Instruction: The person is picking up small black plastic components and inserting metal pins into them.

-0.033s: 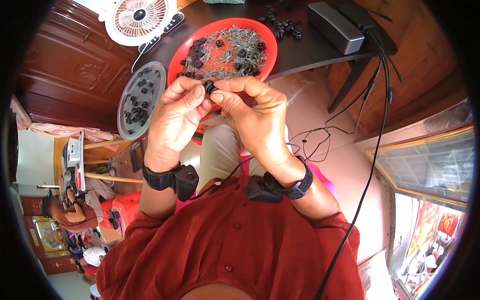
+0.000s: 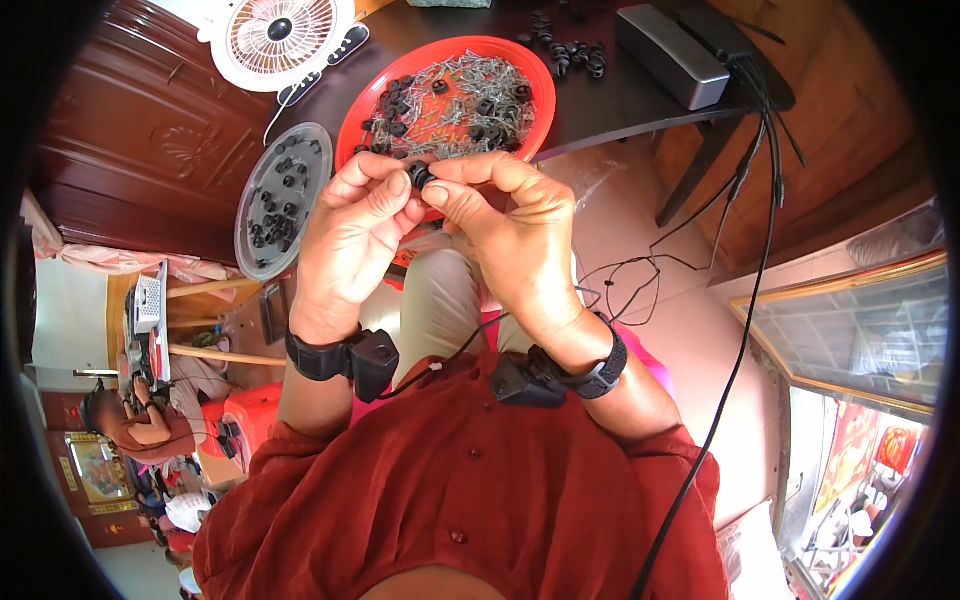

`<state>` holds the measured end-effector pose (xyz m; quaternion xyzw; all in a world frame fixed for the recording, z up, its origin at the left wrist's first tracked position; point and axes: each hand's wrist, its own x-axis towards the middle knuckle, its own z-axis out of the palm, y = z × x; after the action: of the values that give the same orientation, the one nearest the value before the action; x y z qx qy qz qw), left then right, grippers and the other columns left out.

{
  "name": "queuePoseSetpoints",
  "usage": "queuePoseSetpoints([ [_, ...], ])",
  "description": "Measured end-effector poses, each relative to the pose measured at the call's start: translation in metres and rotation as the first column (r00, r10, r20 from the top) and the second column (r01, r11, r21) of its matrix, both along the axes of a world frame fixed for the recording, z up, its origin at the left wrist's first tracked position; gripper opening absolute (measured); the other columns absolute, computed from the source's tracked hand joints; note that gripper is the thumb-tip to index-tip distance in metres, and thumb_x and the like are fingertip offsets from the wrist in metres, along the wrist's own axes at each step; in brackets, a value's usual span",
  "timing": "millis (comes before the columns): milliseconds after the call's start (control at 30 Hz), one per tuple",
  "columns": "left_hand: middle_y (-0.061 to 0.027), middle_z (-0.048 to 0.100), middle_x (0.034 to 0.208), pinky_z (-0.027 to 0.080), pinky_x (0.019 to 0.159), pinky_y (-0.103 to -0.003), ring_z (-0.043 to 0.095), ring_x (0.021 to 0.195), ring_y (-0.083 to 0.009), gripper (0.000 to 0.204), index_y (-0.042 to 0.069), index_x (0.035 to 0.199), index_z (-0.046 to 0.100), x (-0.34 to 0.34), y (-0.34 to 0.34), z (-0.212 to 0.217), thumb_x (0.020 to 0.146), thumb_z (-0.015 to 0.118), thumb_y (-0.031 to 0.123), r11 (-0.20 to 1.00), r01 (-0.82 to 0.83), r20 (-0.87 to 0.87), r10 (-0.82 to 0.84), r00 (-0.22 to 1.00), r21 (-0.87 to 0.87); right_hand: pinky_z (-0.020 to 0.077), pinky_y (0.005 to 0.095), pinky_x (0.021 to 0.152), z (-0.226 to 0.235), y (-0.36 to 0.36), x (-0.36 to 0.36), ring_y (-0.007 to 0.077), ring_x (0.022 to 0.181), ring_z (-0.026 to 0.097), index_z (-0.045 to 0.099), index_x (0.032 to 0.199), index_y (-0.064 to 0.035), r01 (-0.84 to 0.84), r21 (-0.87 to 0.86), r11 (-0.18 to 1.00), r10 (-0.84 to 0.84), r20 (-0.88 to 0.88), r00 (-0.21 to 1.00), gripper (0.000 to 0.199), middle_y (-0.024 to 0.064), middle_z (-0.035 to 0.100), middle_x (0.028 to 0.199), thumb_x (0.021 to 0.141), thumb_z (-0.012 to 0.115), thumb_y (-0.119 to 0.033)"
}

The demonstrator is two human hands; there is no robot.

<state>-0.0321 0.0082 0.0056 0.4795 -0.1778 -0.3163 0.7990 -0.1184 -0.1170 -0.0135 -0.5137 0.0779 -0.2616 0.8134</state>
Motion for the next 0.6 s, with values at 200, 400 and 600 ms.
queuePoseSetpoints([
  [200, -0.0055, 0.062, 0.093, 0.049, 0.072, -0.024, 0.058, 0.081, -0.0114, 0.019, 0.002, 0.103, 0.061, -0.0067, -0.0036, 0.0018, 0.084, 0.059, 0.003, 0.995, -0.076, 0.122, 0.068, 0.99, 0.066, 0.0406, 0.0175, 0.049, -0.0061, -0.0045, 0.0043, 0.0044, 0.058, 0.052, 0.063, 0.087, -0.0021, -0.167, 0.252, 0.953, 0.158, 0.055, 0.986, 0.007, 0.0018, 0.062, 0.071, 0.08, 0.065, -0.003],
  [400, -0.0087, 0.06, 0.102, 0.046, 0.074, -0.025, 0.057, 0.085, -0.0141, 0.021, -0.001, 0.108, 0.057, -0.0043, -0.0041, -0.0002, 0.088, 0.054, 0.006, 0.999, -0.024, 0.125, 0.02, 0.992, 0.026, 0.0407, 0.0178, 0.049, -0.0028, -0.0071, 0.0037, 0.005, 0.058, 0.052, 0.062, 0.086, -0.0017, -0.149, 0.218, 0.965, 0.145, 0.033, 0.989, 0.007, 0.0019, 0.061, 0.07, 0.081, 0.065, -0.004],
  [600, -0.0062, 0.062, 0.094, 0.049, 0.073, -0.025, 0.059, 0.081, -0.0129, 0.02, 0.0, 0.104, 0.06, -0.0051, -0.0063, 0.0003, 0.085, 0.059, 0.005, 1.0, -0.02, 0.102, 0.021, 0.995, -0.005, 0.041, 0.0177, 0.05, -0.0038, -0.0086, 0.0033, 0.0047, 0.061, 0.053, 0.062, 0.087, -0.0027, -0.228, 0.345, 0.911, 0.211, 0.088, 0.974, 0.005, 0.0011, 0.061, 0.072, 0.082, 0.063, -0.004],
])
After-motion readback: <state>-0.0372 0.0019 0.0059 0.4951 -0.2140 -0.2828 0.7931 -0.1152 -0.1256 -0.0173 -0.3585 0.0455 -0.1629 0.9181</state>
